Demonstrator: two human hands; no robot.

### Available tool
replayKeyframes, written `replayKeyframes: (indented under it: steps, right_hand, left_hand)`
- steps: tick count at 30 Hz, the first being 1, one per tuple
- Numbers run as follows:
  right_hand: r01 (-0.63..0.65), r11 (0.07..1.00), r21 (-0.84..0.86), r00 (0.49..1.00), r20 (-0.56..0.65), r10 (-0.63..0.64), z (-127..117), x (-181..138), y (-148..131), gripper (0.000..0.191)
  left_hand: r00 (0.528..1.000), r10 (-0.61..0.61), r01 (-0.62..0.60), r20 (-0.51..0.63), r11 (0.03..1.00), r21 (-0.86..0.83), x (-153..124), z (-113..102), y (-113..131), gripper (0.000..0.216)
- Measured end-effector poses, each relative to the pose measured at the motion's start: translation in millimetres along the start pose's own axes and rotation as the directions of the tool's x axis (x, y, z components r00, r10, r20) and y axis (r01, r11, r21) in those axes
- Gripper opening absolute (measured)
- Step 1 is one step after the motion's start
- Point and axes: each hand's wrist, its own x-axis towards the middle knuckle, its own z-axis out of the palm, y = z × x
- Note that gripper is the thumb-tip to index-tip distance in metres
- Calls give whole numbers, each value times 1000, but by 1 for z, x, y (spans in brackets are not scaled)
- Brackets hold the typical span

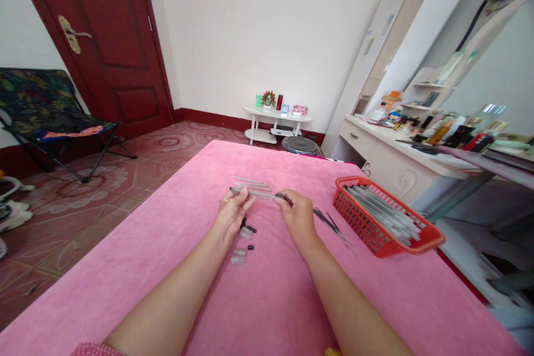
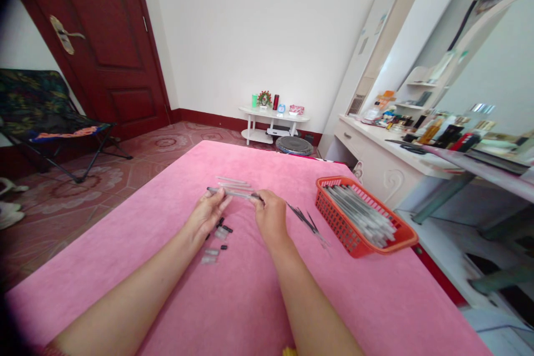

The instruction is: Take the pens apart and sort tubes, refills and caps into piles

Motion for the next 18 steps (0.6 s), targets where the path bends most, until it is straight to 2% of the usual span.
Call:
replayKeyframes:
  steps: [6, 11, 14, 16, 18]
  right_hand:
    - [-267, 941, 206, 962, 8, 271, 0, 3, -2, 14]
    - [-413, 859, 303, 911, 134, 391, -7, 9, -9, 11]
    - [-544, 746, 383, 839, 252, 482, -12, 11, -7, 12]
    - [-642, 653, 401, 766, 376, 522, -16, 10, -4, 14]
    - [-710, 597, 374, 696, 503, 512, -18, 10, -3, 15]
  left_hand:
    - [993, 55, -57, 100, 998, 23, -3, 1, -1, 20]
    - [977, 117, -133, 178, 988, 80, -9, 2, 3, 32]
    - [958, 142, -178, 248, 975, 133, -14, 5, 7, 36]
    - [949, 135, -192, 284, 964, 182, -15, 6, 10, 36]
    - [948, 136, -205, 287, 952, 226, -15, 7, 12, 36]
